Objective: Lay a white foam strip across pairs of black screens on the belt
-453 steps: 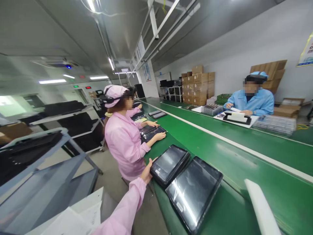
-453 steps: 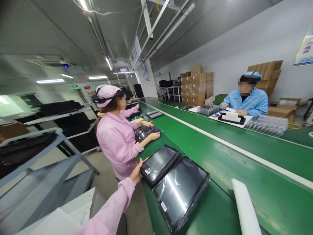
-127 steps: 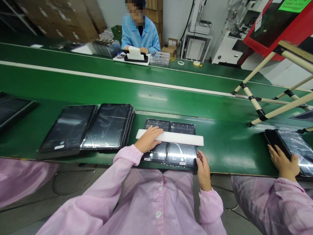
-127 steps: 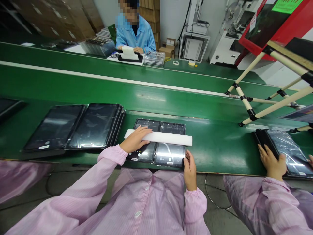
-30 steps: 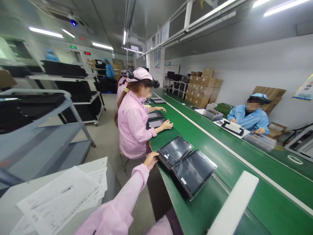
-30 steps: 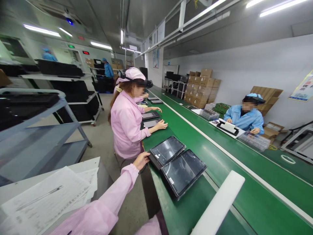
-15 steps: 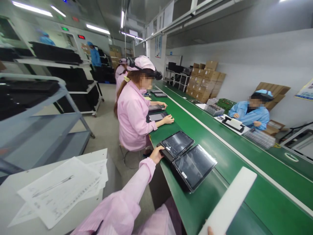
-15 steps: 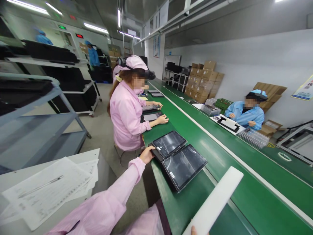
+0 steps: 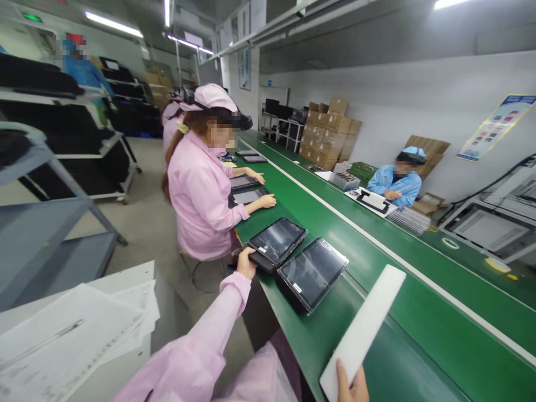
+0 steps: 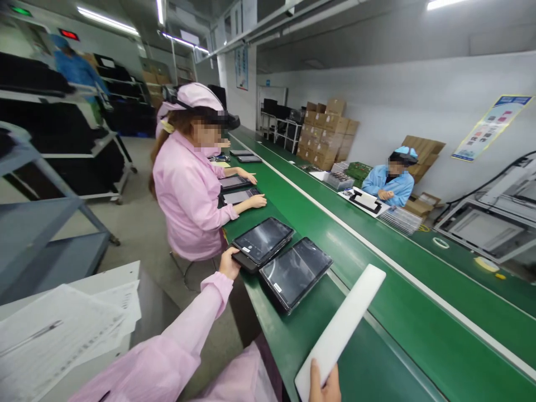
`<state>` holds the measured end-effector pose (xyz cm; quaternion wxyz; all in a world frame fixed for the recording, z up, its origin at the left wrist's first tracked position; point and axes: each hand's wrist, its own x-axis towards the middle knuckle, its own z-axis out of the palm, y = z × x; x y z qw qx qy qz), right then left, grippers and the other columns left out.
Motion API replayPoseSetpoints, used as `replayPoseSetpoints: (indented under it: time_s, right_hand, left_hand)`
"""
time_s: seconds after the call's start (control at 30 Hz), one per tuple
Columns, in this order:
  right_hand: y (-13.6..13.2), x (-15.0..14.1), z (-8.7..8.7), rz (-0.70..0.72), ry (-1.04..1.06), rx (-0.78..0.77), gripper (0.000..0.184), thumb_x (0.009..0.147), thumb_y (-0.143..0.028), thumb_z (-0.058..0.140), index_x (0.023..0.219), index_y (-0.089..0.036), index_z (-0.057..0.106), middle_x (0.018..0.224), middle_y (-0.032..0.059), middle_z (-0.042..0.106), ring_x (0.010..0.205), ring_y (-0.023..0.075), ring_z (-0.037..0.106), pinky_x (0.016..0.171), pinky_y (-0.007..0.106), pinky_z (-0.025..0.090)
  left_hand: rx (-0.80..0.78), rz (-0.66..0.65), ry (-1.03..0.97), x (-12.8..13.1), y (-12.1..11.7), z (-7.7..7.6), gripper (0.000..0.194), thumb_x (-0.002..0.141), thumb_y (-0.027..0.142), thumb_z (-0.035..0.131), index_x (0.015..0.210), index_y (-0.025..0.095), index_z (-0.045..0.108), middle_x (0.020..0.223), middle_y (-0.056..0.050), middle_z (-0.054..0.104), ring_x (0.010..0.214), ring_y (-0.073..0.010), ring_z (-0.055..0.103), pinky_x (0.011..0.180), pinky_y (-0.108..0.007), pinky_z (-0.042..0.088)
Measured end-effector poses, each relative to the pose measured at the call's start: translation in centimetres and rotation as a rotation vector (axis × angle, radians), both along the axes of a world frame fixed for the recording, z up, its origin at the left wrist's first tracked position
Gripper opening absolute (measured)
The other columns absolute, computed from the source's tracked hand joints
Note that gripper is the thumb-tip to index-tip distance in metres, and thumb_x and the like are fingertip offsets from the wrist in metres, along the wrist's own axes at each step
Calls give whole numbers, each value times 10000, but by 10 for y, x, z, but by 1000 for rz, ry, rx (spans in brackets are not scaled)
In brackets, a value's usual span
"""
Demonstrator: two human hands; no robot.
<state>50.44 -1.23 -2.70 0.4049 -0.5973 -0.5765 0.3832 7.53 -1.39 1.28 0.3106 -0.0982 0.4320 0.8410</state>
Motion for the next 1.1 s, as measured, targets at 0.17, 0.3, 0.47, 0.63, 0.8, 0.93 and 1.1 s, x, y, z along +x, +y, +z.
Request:
replayPoseSetpoints:
  time_s: [0.17,0.3,0.47,0.63,0.8,0.93,1.1]
  right_hand:
    - [-2,-1,-4,16,74,18,841,741,-916,633,1113,-165,702,949,125,778,929,368,716,767,383,523]
    - [0,-1,1,74,136,14,718,766,-842,679,1032,-176,717,938,108,778,904,348,717,771,374,536]
    - [-5,-4,20,103,300,-35,644,739,-721,778,1065,-167,744,1038,140,794,1010,364,724,878,418,564]
    - [-29,10,48,-21,667,-170,675,770,-570,831,1287,-158,694,1155,144,774,932,293,727,798,377,589]
    - [-57,44,86,-136,810,-216,701,776,-517,860,1371,-190,688,1239,99,750,905,231,688,720,274,575]
    - [-57,66,92,-245,811,-274,707,724,-571,888,1291,-186,712,1258,110,743,993,303,719,775,347,619]
    - [-38,85,72,-394,821,-367,666,626,-586,938,1104,-167,738,1070,90,785,919,297,732,711,331,621]
  left_hand:
    - [-13,108,25,-2,-37,28,95,812,193,648,897,163,675,720,-8,676,603,-158,624,575,-263,524]
    - [1,141,49,6,-67,59,196,653,143,598,837,188,648,666,9,671,555,-161,617,540,-254,532]
    - [49,87,100,53,-92,97,390,642,151,602,1009,226,713,823,10,759,724,-194,725,738,-330,653]
    - [24,-159,107,119,-101,101,463,660,214,634,1107,267,742,847,-5,789,844,-279,777,833,-456,678]
    - [-87,-467,60,204,-95,44,317,698,311,643,987,277,768,893,-40,798,1018,-372,766,859,-505,662]
    - [-61,-600,-80,275,-89,-4,303,687,339,662,960,270,774,995,-74,796,1157,-402,713,944,-509,618]
    - [78,-857,-76,303,-98,-23,686,665,259,734,1345,333,674,1277,-49,747,1303,-374,640,1089,-506,529]
